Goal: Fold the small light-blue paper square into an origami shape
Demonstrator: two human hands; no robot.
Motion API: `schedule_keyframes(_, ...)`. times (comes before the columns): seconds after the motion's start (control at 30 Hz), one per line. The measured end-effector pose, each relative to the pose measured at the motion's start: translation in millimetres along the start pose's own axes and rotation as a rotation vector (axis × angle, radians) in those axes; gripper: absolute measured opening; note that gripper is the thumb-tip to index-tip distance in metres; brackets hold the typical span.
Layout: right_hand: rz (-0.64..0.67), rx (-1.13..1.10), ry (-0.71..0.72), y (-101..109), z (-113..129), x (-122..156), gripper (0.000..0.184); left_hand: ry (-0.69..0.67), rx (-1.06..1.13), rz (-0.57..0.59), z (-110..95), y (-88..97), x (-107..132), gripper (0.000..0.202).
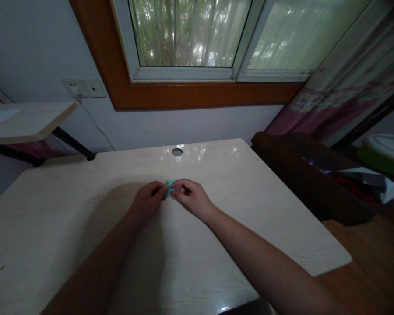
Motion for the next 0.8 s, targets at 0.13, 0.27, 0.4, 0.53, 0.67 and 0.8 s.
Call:
schedule_keyframes(0.13, -0.018, -0.010, -0.009, 0.8, -0.7, -0.8, 0.021, 0.010, 0.031, 0.003, 1.0, 0.0, -1.0, 0.026)
schedule_keyframes(0.27, -0.016, -0.026, -0.016, 1.1, -1.0, -1.5, 0.023, 0.018, 0.073, 0.023, -0.7, 0.6, -1.1, 0.027)
schedule_keyframes(0.4, -0.011, -0.031, -0.014, 0.9, -0.1, -1.5, 0.024, 0.025, 0.068, 0.026, -3.5, 1.6, -0.5, 0.029)
schedule_keyframes(0.53, -0.003, -0.052, -0.012, 0.9, 0.6, -1.1, 0.025, 0.016, 0.076, 0.035, -5.2, 1.8, -0.6, 0.028)
schedule_keyframes(0.67, 0.015, -0.059, -0.012, 1.0, 1.0, -1.1, 0.022, 0.019, 0.065, 0.029, -5.4, 1.8, -0.7, 0.028)
schedule_keyframes(0.8, 0.032, -0.021, -0.003, 1.7, 2.8, -1.1, 0.017, 0.017, 0.035, 0.014, -2.1, 1.5, -1.0, 0.029)
Point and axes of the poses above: each hand's wrist, its own x-axis away from the middle knuckle, its own y-axis out of the back of the hand, z = x × y, the point moved 1 cm from there along -x, towards the middle knuckle, and after that the axes turned 3 degrees about y, right-handed, at the moved point
